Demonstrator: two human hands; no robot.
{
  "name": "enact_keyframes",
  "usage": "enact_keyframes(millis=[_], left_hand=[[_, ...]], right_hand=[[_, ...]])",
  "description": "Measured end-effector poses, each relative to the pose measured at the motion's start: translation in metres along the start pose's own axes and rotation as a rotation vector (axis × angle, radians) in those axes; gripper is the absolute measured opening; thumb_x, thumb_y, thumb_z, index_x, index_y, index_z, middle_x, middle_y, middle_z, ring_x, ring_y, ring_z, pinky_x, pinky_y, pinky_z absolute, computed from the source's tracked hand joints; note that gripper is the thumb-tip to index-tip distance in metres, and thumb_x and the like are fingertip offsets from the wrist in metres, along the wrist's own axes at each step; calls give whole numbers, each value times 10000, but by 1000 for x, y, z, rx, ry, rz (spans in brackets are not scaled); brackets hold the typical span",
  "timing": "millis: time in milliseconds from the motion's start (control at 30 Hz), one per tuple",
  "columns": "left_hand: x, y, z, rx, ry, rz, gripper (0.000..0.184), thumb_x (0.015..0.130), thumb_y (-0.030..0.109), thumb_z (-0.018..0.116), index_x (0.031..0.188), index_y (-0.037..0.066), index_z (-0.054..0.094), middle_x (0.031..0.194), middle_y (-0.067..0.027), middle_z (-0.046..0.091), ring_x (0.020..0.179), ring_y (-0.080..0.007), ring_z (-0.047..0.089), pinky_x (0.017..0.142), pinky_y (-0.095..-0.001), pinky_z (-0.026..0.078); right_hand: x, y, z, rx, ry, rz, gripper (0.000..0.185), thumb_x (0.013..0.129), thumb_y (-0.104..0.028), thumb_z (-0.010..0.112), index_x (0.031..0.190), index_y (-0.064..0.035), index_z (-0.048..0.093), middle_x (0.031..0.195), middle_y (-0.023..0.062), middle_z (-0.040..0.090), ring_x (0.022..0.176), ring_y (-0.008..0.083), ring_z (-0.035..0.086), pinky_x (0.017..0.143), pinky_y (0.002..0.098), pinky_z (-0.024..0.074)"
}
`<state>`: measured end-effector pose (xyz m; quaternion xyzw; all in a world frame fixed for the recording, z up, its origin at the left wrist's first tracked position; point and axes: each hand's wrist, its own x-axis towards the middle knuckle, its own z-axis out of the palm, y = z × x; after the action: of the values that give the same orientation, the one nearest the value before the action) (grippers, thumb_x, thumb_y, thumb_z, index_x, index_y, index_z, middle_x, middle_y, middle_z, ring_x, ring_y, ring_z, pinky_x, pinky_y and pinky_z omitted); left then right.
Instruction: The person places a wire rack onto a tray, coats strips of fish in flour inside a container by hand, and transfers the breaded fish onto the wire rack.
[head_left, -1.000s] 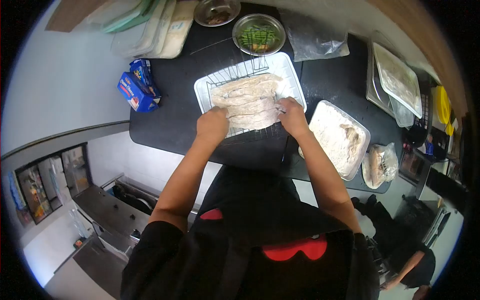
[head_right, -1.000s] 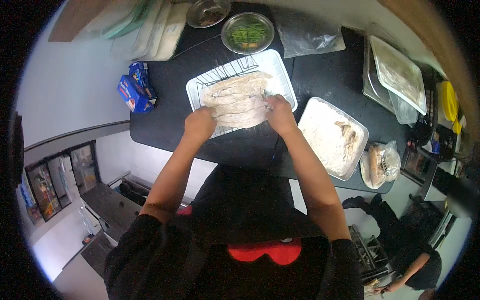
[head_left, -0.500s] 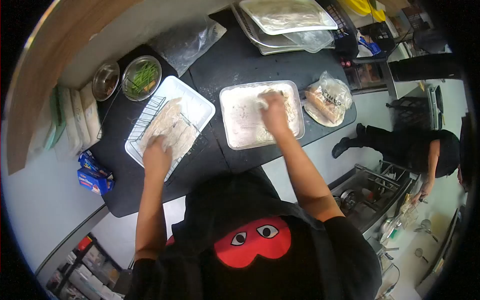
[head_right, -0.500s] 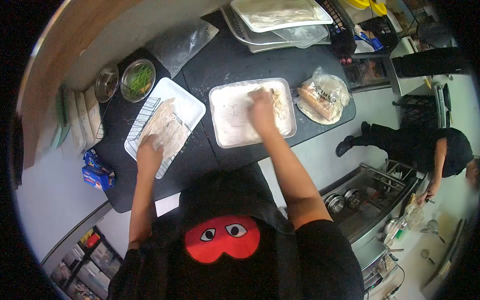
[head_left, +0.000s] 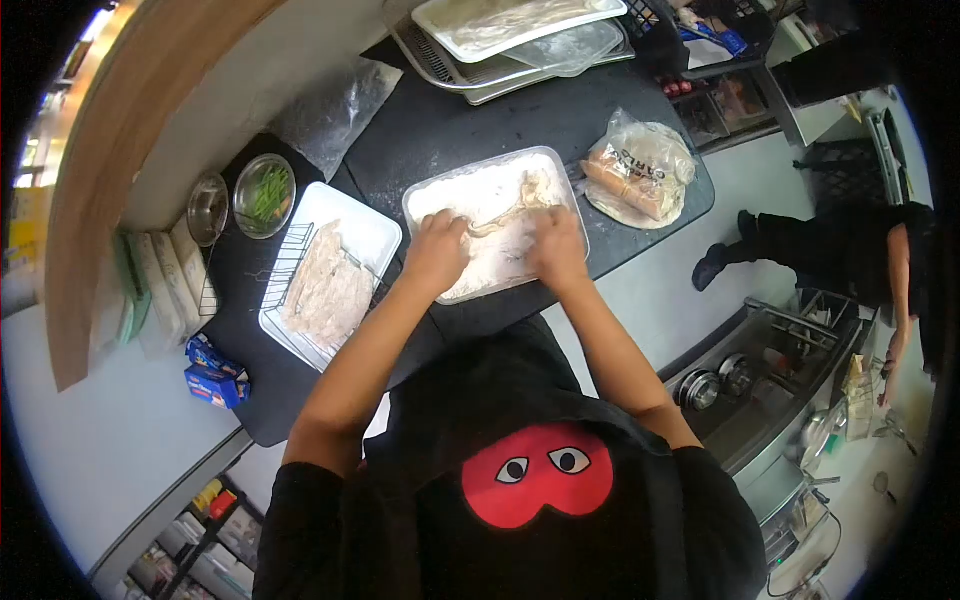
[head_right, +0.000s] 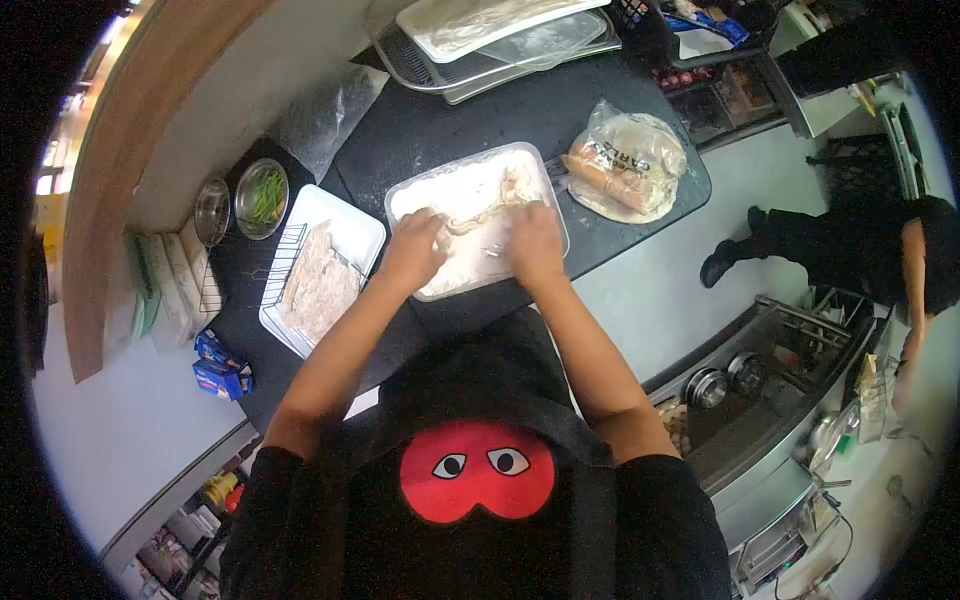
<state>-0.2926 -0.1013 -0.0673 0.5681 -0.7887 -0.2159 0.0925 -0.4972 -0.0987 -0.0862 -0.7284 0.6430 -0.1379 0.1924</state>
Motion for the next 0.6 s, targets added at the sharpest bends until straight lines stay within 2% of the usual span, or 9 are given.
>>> enact_keyframes(millis=[67,100,200,233,333,400,433,500,600], left_hand=[[12,4,12,-12,42,5,452,658,112,670,1091,51,553,1110,-122,503,1075,-293,454,891,-408,385],[17,8,13,-5,49,22,435,657,119,673,1073,56,565,1080,-126,517,1059,-291,468,886,-408,381],[28,10,16,68,-72,-6,355,659,122,665,1003,73,592,975,-116,550,992,-276,509,849,-405,380],[30,8,16,103,-134,-28,325,660,120,660,977,78,599,938,-109,559,966,-269,523,833,-404,381],[25,2,6,141,-79,-7,266,661,103,638,924,77,605,895,-99,575,935,-266,543,828,-404,380],[20,-3,-2,211,-167,-23,285,659,94,632,942,74,606,904,-107,569,938,-269,538,832,-406,378],[20,-4,-4,246,-207,-29,294,658,90,629,951,72,607,908,-111,566,940,-270,536,834,-408,377],[20,-1,-5,196,-141,24,316,654,101,638,966,64,604,922,-123,557,956,-279,524,836,-406,382],[34,3,12,17,-40,21,355,638,106,657,984,53,599,952,-135,543,975,-294,503,836,-401,395]], right_hand=[[4,22,5,54,76,1,286,724,-74,507,1003,-21,541,1037,207,493,990,365,477,846,433,406],[7,25,5,141,151,-82,301,734,-65,500,1029,-16,539,1057,217,492,1011,375,471,887,431,394],[16,29,17,-80,165,-215,272,738,-36,486,998,-7,561,1056,217,504,1027,367,481,887,410,416],[17,32,14,-30,115,-188,264,738,-28,483,987,-7,567,1039,209,515,1028,358,489,875,402,428],[20,34,-6,74,-36,-81,248,737,-9,475,961,-9,580,979,185,544,1011,332,518,841,382,458],[21,32,-21,70,-130,23,245,737,-3,470,953,-12,586,927,170,557,970,316,543,819,373,470],[22,31,-23,85,-127,1,230,728,8,469,925,-9,584,926,178,564,960,331,546,817,384,469],[24,30,-26,113,-122,-42,201,708,30,467,870,-3,581,925,194,579,939,361,551,811,408,466],[36,33,-11,111,-15,-360,245,710,44,451,894,-16,601,944,192,577,915,382,558,823,402,457]])
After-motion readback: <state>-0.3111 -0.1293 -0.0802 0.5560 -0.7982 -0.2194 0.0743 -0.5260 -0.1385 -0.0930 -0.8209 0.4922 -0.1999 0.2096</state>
